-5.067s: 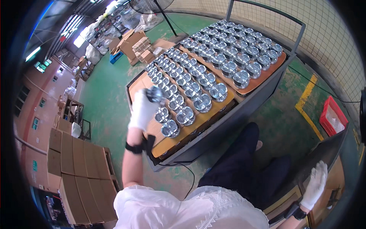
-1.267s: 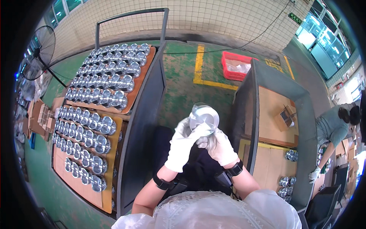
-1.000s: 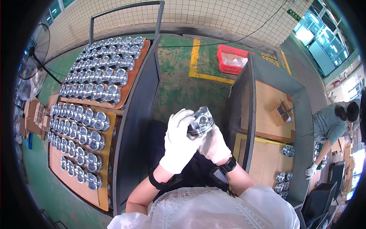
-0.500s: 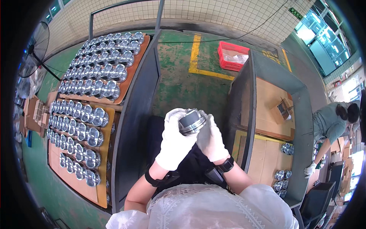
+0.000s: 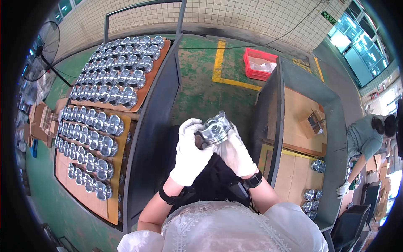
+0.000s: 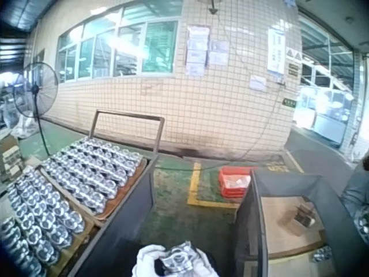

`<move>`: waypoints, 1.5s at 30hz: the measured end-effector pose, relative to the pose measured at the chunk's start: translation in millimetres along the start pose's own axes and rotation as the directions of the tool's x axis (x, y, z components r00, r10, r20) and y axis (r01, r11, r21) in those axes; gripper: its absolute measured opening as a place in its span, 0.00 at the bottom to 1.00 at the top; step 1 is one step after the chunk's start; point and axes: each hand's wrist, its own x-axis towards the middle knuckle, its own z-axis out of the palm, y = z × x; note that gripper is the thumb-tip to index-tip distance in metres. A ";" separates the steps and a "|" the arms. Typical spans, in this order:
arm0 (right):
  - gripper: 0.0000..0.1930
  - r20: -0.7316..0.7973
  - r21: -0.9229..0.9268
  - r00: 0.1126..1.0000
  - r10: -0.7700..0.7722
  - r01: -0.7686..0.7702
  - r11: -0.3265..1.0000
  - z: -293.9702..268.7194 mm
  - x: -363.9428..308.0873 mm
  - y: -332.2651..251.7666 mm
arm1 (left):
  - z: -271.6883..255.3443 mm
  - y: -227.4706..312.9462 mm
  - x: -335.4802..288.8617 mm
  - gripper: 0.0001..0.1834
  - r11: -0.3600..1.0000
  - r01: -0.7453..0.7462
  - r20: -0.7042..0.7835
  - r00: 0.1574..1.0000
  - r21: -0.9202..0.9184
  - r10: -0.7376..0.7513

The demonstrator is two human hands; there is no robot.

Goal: Inspecting and sorting metal pistons on a factory floor.

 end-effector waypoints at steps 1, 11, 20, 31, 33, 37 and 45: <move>0.30 -0.092 -0.139 0.994 -0.051 0.038 0.990 4.4 -3.2 -3.6 | -0.8 -0.1 -2.1 0.28 1.000 -0.008 0.002 1.000 0.026 0.007; 0.38 0.144 -0.853 0.825 -0.546 0.383 0.355 14.8 -2.6 5.1 | 3.1 -25.7 -20.0 0.17 0.994 0.108 0.032 0.994 0.019 -0.109; 0.24 0.106 0.472 0.949 0.295 -0.310 0.826 20.2 20.9 6.7 | -15.0 30.7 -19.1 0.38 0.992 0.084 -0.141 0.987 0.097 -0.070; 0.23 0.121 0.083 0.973 0.198 -0.209 0.974 67.8 13.5 50.6 | -72.8 32.9 -39.0 0.32 0.957 0.142 -0.149 0.983 0.251 -0.107; 0.21 0.200 -0.130 0.967 0.158 -0.134 0.982 85.1 8.3 51.7 | -91.6 31.2 -47.0 0.30 0.970 0.157 -0.144 0.981 0.183 -0.132; 0.20 0.352 -0.619 0.934 0.052 0.191 0.761 91.0 15.0 26.0 | -168.7 31.6 -62.7 0.28 0.913 0.325 -0.143 0.944 0.247 -0.297; 0.23 -0.037 -0.443 0.986 -0.160 0.127 0.887 -27.8 0.3 -83.2 | -437.7 -67.4 -60.5 0.24 0.378 0.714 -0.576 0.699 0.589 -0.424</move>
